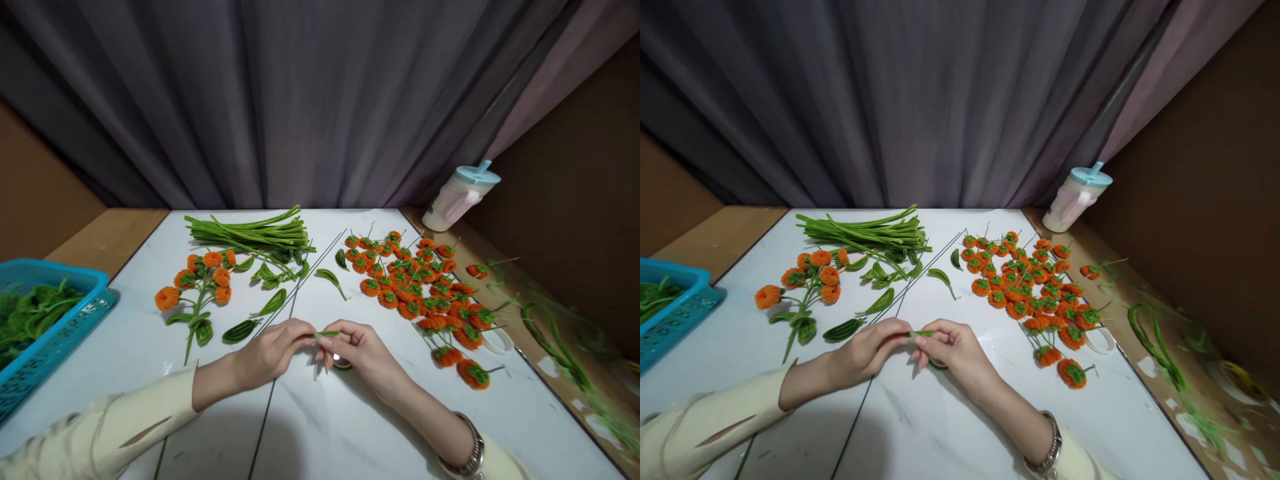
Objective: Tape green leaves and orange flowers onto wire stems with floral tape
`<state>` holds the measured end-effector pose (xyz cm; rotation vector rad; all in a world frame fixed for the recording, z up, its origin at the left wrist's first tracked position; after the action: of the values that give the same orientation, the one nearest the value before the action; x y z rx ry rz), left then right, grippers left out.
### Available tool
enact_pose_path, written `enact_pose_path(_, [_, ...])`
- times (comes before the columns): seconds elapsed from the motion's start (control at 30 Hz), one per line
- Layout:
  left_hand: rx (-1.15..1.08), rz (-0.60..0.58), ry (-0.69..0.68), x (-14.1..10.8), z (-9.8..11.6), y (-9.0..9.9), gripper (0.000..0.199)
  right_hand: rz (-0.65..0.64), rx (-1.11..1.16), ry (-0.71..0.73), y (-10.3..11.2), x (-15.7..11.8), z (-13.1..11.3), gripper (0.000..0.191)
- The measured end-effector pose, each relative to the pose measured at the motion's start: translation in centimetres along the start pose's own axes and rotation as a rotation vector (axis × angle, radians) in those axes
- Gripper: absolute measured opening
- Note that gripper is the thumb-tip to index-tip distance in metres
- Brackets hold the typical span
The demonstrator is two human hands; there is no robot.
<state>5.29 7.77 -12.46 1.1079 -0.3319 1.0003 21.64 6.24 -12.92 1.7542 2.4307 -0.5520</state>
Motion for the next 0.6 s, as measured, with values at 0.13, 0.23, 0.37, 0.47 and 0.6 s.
enact_pose_path(0.13, [-0.024,-0.017,-0.038,0.0,-0.01,-0.03,0.019,0.02,-0.017,0.001,-0.12,-0.05,-0.08,0.032])
enact_pose_path(0.23, [-0.032,-0.02,-0.034,-0.03,-0.07,-0.05,0.02,0.034,-0.012,0.013,-0.22,-0.06,-0.21,0.031])
enact_pose_path(0.37, [-0.019,-0.036,-0.051,0.07,0.05,0.02,0.021,0.023,0.002,0.031,-0.3,-0.06,-0.32,0.027])
enact_pose_path(0.47, [-0.011,-0.049,-0.064,0.22,0.19,0.1,0.02,0.008,0.018,0.04,-0.32,-0.07,-0.27,0.026])
enact_pose_path(0.6, [0.004,-0.038,-0.059,0.34,0.22,0.16,0.017,0.001,0.028,0.047,-0.25,0.01,-0.14,0.025])
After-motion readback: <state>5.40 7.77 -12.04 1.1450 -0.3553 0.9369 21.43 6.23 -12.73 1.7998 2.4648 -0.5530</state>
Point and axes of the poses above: each hand's wrist, its own x-axis towards the middle knuckle, its own y-axis out of the back of the hand, z = x × y, the point moved 3 cm from there along x, towards the middle knuckle
